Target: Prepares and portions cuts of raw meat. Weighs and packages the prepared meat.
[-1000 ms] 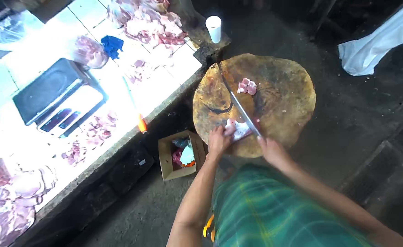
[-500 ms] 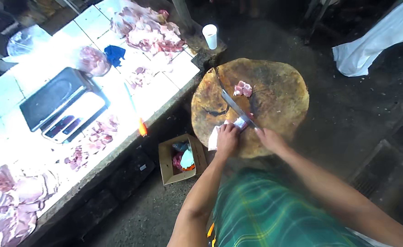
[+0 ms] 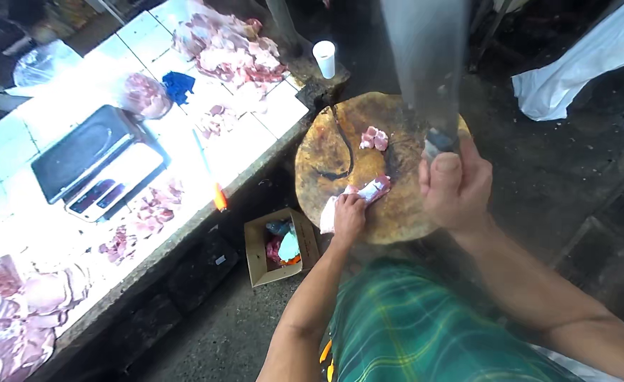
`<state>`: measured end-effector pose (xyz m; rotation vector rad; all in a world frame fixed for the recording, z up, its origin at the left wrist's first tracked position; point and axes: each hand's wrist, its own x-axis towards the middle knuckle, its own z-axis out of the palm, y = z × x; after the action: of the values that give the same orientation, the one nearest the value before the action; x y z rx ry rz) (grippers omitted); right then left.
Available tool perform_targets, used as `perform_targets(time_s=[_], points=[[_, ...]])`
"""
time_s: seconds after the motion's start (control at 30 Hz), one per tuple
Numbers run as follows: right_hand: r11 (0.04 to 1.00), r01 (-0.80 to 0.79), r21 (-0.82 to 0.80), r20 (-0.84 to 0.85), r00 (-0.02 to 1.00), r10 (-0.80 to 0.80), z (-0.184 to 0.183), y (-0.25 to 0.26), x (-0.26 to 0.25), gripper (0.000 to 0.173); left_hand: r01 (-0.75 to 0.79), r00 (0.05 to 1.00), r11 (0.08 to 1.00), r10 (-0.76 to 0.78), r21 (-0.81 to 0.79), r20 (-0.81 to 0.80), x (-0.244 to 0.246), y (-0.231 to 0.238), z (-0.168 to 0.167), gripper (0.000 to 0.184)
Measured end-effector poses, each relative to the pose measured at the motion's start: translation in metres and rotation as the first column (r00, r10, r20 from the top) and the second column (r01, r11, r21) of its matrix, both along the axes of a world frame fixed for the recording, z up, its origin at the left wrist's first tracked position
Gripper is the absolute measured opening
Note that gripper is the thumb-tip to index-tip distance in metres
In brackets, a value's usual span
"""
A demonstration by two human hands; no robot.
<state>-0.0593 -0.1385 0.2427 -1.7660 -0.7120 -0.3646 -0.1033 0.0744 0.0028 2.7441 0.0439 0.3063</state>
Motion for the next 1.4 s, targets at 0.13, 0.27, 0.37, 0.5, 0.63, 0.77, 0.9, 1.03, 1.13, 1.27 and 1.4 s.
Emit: perform_targets(time_s=[0.13,0.27,0.37,0.5,0.63,0.77,0.9,1.03,1.13,1.27,1.4], points=[[0.977,0.089,-0.194,-0.14,0.983,-0.117,-0.095,0.008,-0.014,0.063,-0.003,1.0,1.0,0.003,0.012,0.005,-0.001,0.001,-0.004,0.022],[0.658,-0.364,-0.66,-0.715,0.573,-0.401,-0.156,-0.011,-0.002,0.075,-0.006,1.0,0.999,0.007,0.054,-0.02,0.005,0.008,-0.006,0.017],[0.644,-0.307,-0.701,-0.676,0.575,-0.461,-0.145,-0.023,0.003,0.077,0.013,0.997,1.0,-0.011,0.018,-0.077,0.007,0.009,0.0,0.018],[0.715,-0.196,-0.671,-0.633,0.653,-0.415,-0.133,-0.031,-0.001,0.069,-0.047,0.999,0.999,0.047,-0.004,-0.01,-0.013,0.015,0.023,0.04],[0.833,-0.034,-0.553,-0.446,0.856,-0.261,-0.097,-0.017,-0.017,0.06,-0.066,0.996,0.998,0.067,0.021,-0.051,-0.024,0.017,0.018,0.029],[0.99,0.014,-0.143,-0.109,0.994,-0.03,-0.024,0.013,-0.016,0.054,-0.053,0.996,0.998,0.05,-0.036,-0.072,-0.014,0.018,0.008,0.018],[1.0,0.006,-0.024,-0.058,0.998,-0.008,-0.051,0.035,-0.017,0.062,-0.062,0.996,0.997,0.059,-0.05,-0.074,-0.01,0.021,0.004,0.018],[0.713,-0.312,-0.628,-0.695,0.638,-0.333,-0.158,0.011,-0.025,0.068,-0.053,0.997,0.996,0.049,-0.071,-0.059,-0.011,0.025,0.002,0.016],[0.66,-0.404,-0.633,-0.756,0.503,-0.418,-0.155,-0.006,-0.014,0.076,-0.065,0.989,0.994,0.052,-0.084,-0.141,-0.011,0.029,0.002,0.019],[0.728,-0.235,-0.644,-0.694,0.58,-0.427,-0.137,-0.016,-0.006,0.073,-0.071,0.996,0.994,0.066,-0.077,-0.064,-0.021,0.035,0.018,0.035],[0.795,-0.135,-0.592,-0.608,0.722,-0.331,-0.126,-0.014,-0.017,0.069,-0.158,0.987,0.987,0.157,-0.03,-0.035,-0.044,0.034,0.02,0.049]])
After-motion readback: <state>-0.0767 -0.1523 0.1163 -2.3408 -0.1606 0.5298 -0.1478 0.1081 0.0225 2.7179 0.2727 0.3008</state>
